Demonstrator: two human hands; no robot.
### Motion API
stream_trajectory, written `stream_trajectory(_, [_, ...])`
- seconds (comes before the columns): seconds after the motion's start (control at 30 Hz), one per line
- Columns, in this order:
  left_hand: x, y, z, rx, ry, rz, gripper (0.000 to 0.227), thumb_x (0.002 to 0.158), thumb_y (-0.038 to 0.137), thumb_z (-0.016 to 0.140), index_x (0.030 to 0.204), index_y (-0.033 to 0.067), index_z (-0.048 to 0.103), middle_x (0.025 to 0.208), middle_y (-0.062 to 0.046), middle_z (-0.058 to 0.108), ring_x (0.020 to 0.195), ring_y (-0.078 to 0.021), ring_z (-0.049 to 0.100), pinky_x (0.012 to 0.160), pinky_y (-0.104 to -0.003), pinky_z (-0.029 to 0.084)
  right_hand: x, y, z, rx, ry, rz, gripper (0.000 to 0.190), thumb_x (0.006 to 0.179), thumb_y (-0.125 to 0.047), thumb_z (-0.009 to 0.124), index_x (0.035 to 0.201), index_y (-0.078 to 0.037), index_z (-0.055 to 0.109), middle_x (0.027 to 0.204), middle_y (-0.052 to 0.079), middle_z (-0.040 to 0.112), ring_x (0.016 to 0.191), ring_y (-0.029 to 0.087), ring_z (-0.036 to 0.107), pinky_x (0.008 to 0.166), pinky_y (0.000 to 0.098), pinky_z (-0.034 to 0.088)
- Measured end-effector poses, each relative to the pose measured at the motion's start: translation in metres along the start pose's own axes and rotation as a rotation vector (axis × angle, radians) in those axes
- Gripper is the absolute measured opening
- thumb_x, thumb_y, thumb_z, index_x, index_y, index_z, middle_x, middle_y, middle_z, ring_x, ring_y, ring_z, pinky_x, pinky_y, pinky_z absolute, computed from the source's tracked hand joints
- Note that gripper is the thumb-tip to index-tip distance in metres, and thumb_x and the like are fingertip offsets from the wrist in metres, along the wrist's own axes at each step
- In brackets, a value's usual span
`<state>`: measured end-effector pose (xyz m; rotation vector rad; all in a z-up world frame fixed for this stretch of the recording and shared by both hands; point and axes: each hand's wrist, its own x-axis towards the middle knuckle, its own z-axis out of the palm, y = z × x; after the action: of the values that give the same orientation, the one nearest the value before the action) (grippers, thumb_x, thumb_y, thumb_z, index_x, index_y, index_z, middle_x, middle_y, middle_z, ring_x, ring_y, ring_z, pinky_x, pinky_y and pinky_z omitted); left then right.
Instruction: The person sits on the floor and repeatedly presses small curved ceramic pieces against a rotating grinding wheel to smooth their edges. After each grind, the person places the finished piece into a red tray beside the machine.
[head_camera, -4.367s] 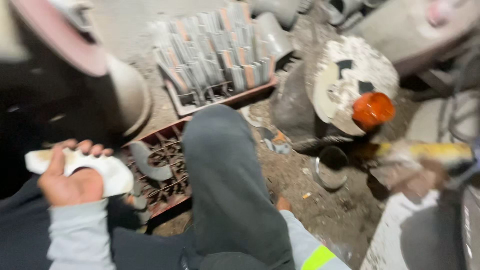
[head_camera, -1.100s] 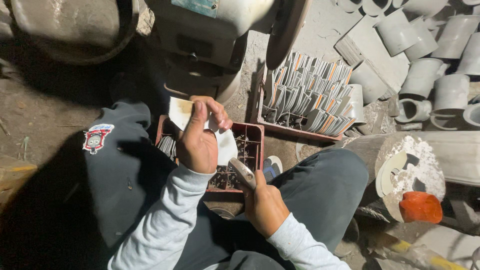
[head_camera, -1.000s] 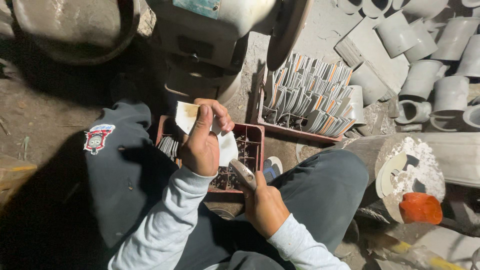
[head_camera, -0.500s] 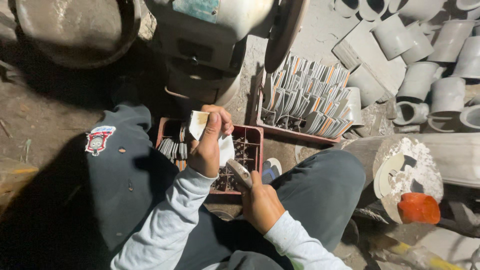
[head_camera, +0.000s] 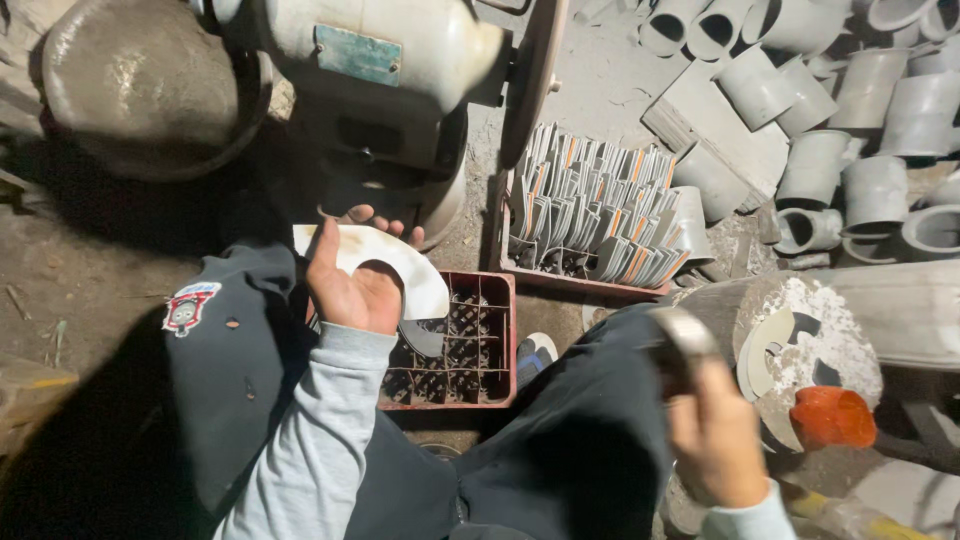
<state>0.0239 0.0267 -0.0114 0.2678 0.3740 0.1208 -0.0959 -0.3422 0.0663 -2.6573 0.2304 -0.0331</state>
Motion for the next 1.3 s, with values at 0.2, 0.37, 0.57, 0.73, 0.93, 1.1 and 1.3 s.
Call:
stream_trajectory(0.2, [0.008, -0.022, -0.014, 0.413, 0.018, 0.140, 0.036, 0.105, 0.028, 0.057, 0.124, -0.0018, 0.067, 0.098, -0.006, 0.068, 0.088, -0.0166, 0.062, 0.080, -0.032, 0.049, 0.015, 0.148, 0.067, -0.037, 0.299, 0.390, 0.023, 0.101, -0.015, 0.055, 0.118, -0.001, 0.061, 0.089, 0.022, 0.070, 0.079, 0.039, 0.068, 0.073, 0.0474, 0.052])
stream_trajectory(0.37, [-0.013, -0.022, -0.009, 0.727, 0.019, 0.000, 0.032, 0.090, 0.004, 0.060, 0.121, 0.0019, 0.065, 0.093, -0.014, 0.072, 0.071, -0.0233, 0.069, 0.065, -0.035, 0.061, 0.021, 0.195, 0.121, -0.069, 0.027, 0.679, 0.025, 0.105, -0.019, 0.053, 0.118, -0.001, 0.064, 0.092, 0.020, 0.071, 0.082, 0.034, 0.068, 0.075, 0.0445, 0.053])
stream_trajectory(0.57, [-0.031, -0.038, 0.002, 0.592, -0.046, -0.197, 0.024, 0.089, -0.002, 0.065, 0.113, -0.0011, 0.064, 0.101, -0.019, 0.074, 0.085, -0.0282, 0.075, 0.075, -0.038, 0.063, 0.022, 0.196, 0.123, -0.072, 0.049, 0.723, 0.030, 0.109, -0.023, 0.050, 0.118, -0.001, 0.068, 0.096, 0.017, 0.072, 0.085, 0.028, 0.069, 0.077, 0.0411, 0.053])
stream_trajectory(0.73, [-0.038, -0.072, 0.000, 0.546, -0.045, -0.171, 0.028, 0.091, -0.003, 0.069, 0.119, -0.0005, 0.063, 0.106, -0.018, 0.072, 0.091, -0.0218, 0.073, 0.079, -0.033, 0.061, 0.077, 0.125, 0.044, 0.554, 0.474, -0.120, 0.032, 0.117, -0.022, 0.048, 0.132, 0.002, 0.064, 0.123, 0.013, 0.070, 0.110, 0.021, 0.069, 0.096, 0.0334, 0.056])
stream_trajectory(0.93, [-0.040, -0.093, 0.010, 0.694, -0.140, -0.233, 0.035, 0.089, -0.001, 0.070, 0.122, -0.0040, 0.058, 0.107, -0.019, 0.072, 0.089, -0.0222, 0.072, 0.075, -0.035, 0.060, 0.116, -0.041, 0.060, 1.074, -0.217, 0.028, 0.026, 0.099, -0.017, 0.069, 0.110, 0.006, 0.069, 0.085, 0.008, 0.072, 0.063, 0.010, 0.061, 0.056, 0.0238, 0.048])
stream_trajectory(1.1, [-0.013, -0.089, 0.014, 1.496, -0.589, 0.136, 0.077, 0.078, 0.009, 0.085, 0.142, -0.0065, 0.044, 0.117, -0.017, 0.069, 0.100, -0.0200, 0.071, 0.080, -0.029, 0.058, 0.157, -0.053, 0.085, 0.851, -0.166, 0.011, 0.021, 0.100, -0.014, 0.068, 0.099, 0.007, 0.068, 0.076, 0.010, 0.069, 0.057, 0.010, 0.060, 0.050, 0.0237, 0.046])
stream_trajectory(1.3, [0.038, -0.104, 0.012, 1.172, -0.402, -0.359, 0.074, 0.084, 0.008, 0.077, 0.148, -0.0019, 0.042, 0.113, -0.016, 0.071, 0.086, -0.0193, 0.072, 0.053, -0.030, 0.058, 0.222, -0.053, 0.134, 1.043, -0.303, -0.113, 0.028, 0.105, -0.014, 0.054, 0.121, 0.004, 0.068, 0.095, 0.002, 0.074, 0.083, 0.008, 0.066, 0.074, 0.0230, 0.055])
